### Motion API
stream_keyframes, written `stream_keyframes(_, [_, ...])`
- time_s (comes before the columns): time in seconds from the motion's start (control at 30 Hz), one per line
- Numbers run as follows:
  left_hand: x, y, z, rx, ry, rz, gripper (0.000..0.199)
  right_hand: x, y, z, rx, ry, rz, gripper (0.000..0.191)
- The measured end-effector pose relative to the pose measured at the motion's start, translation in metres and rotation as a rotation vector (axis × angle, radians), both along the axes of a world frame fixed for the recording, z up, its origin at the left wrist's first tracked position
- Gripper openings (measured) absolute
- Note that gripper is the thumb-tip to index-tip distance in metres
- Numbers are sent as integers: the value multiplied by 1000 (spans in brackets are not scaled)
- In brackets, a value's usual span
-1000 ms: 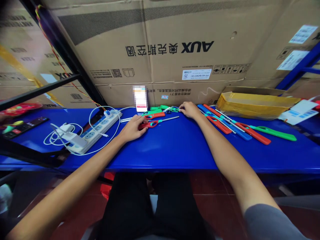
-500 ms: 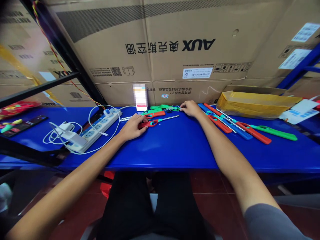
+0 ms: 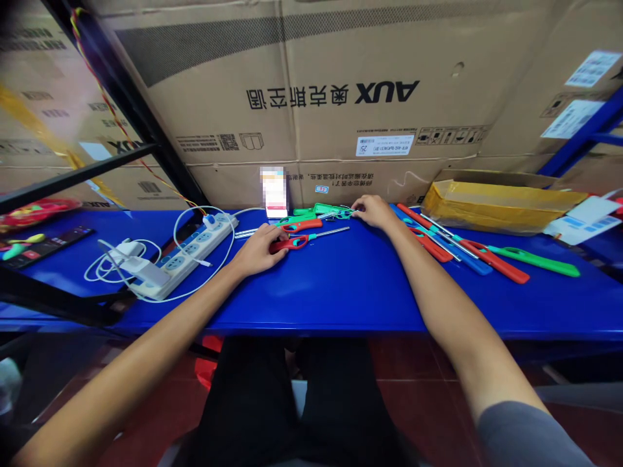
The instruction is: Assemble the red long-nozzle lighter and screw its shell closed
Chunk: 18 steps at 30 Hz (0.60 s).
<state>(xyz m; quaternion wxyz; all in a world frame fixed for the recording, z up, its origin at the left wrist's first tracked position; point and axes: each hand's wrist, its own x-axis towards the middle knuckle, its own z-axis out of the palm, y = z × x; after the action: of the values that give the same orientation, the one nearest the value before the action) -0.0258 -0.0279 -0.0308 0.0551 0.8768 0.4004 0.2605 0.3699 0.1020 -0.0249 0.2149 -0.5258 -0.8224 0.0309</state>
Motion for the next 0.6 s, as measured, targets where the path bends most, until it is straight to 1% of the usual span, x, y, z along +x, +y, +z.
stream_keyframes(0.3, [0,-3,0,10,3,5,12,-3,-7,3,12,84,-21,18])
stream_keyframes(0.4, [1,-2,3,38,4,28,14,-5,-8,5,27,120,-20,18])
stream_keyframes(0.47, [6,7,9,65,3,61,17,-6,-9,5,30,139,-9,16])
stream_keyframes(0.5, [12,16,13,73,9,73,17,-7,-9,5,29,147,-3,15])
stream_keyframes(0.6, [39,54,25,77,46,86,17,-9,-10,4,28,167,18,14])
